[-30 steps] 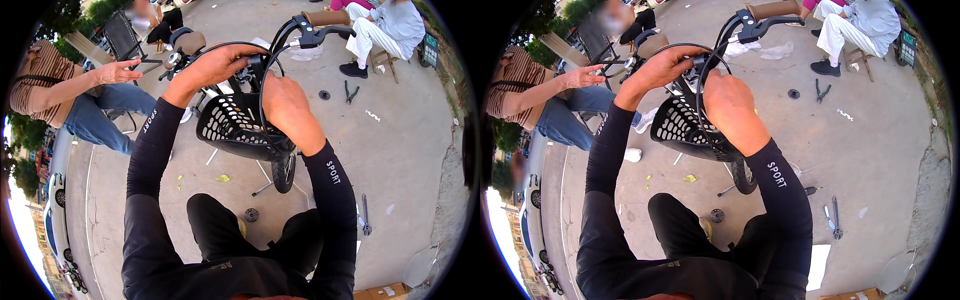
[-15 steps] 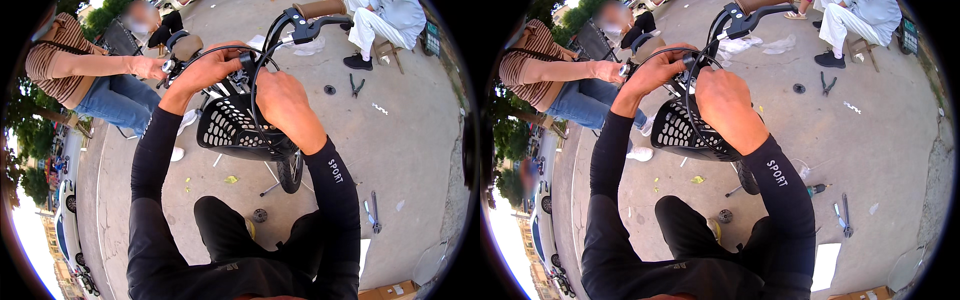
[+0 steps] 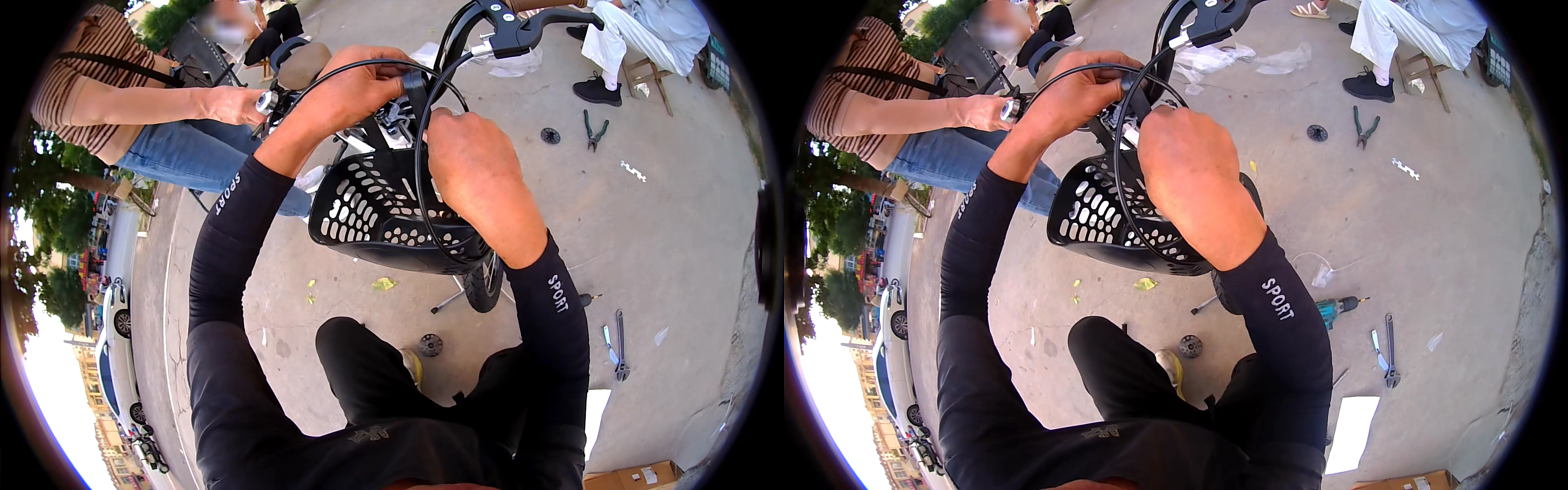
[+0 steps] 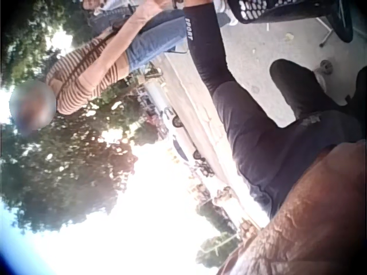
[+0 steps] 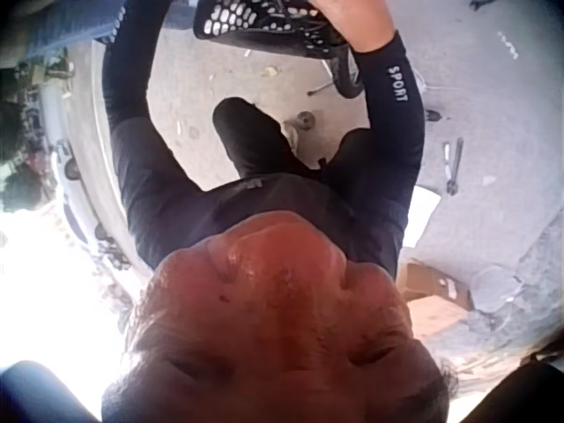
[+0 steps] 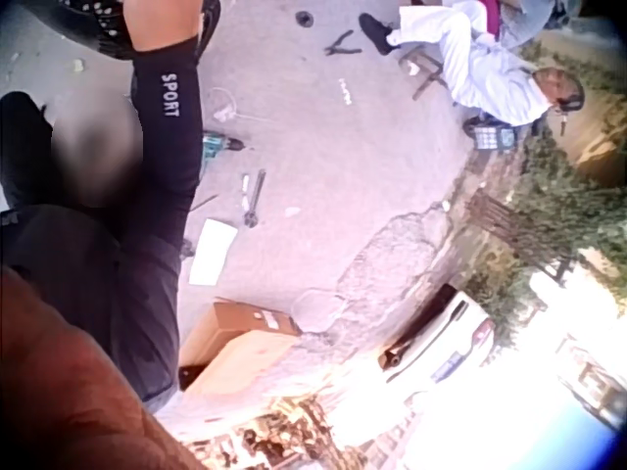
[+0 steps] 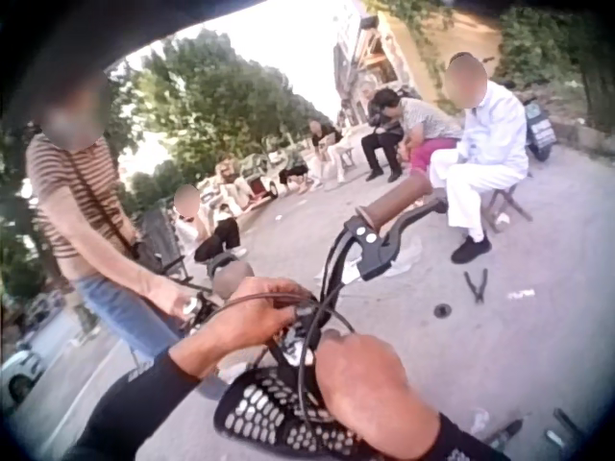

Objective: The person assembles a white bicycle outdoors, using a cordless drill to tighten bolts on the handlebars and brake levers. They then attach a black front basket to the handlebars and secure it with a strap. The person also adjusts the front wheel and brake cable.

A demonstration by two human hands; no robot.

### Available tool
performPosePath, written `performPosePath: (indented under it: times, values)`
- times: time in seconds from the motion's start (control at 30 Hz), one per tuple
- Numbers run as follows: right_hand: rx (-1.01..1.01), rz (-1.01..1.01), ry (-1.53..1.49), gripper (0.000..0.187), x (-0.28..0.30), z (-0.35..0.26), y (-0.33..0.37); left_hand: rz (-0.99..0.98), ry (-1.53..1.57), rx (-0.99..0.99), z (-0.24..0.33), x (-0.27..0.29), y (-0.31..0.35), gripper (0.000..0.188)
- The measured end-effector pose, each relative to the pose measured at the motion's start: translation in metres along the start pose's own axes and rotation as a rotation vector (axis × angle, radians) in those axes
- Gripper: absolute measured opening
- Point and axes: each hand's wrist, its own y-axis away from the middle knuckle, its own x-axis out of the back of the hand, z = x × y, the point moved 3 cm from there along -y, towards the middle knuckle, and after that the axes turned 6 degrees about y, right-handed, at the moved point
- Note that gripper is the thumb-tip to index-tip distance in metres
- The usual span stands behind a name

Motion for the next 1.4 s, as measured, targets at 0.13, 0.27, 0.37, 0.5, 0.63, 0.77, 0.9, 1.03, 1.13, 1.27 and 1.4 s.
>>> performPosePath:
  times: [0.13, 0.27, 0.37, 0.5, 0.63, 0.77, 0.9, 1.03, 1.13, 1.27, 1.4]
  values:
    - [-0.026, -0.029, -0.001, 0.014, 0.0, -0.001, 0.001, -0.058, -0.012, 0.047, 0.006, 0.005, 0.0, 0.021]
    - [0.042, -0.017, 0.061, 0.014, 0.002, -0.002, 0.002, -0.065, -0.018, 0.03, -0.006, 0.009, 0.009, 0.023]
    - [0.064, -0.036, 0.1, 0.012, 0.003, 0.001, 0.001, -0.047, -0.191, -0.04, -0.004, 0.007, 0.01, 0.027]
    - [0.075, -0.094, 0.138, 0.012, 0.0, 0.002, 0.002, -0.098, -0.439, -0.048, 0.011, 0.006, 0.008, 0.031]
    - [0.072, -0.07, 0.164, 0.011, -0.011, 0.004, 0.009, -0.262, -0.36, -0.166, 0.006, 0.012, 0.021, 0.036]
    - [0.064, -0.126, 0.167, 0.012, -0.01, 0.009, 0.014, -0.24, -0.387, -0.199, 0.02, 0.001, 0.031, 0.042]
    - [0.05, -0.107, 0.173, 0.011, -0.011, 0.006, 0.023, -0.186, -0.086, -0.286, -0.002, 0.008, 0.042, 0.043]
    - [0.037, -0.107, 0.187, 0.011, -0.004, 0.0, 0.033, 0.1, -0.219, -0.333, -0.006, -0.004, 0.074, 0.04]
    - [0.109, 0.081, 0.208, 0.016, 0.004, -0.022, 0.044, 0.461, -0.342, -0.404, -0.013, 0.002, 0.105, 0.034]
    - [0.424, 0.263, 0.248, 0.032, 0.01, -0.037, 0.03, 0.651, 0.033, -0.129, -0.028, -0.013, 0.146, 0.026]
    - [0.746, 0.381, 0.362, 0.044, 0.01, -0.055, 0.014, 0.322, 0.406, 0.136, -0.037, -0.038, 0.146, 0.037]
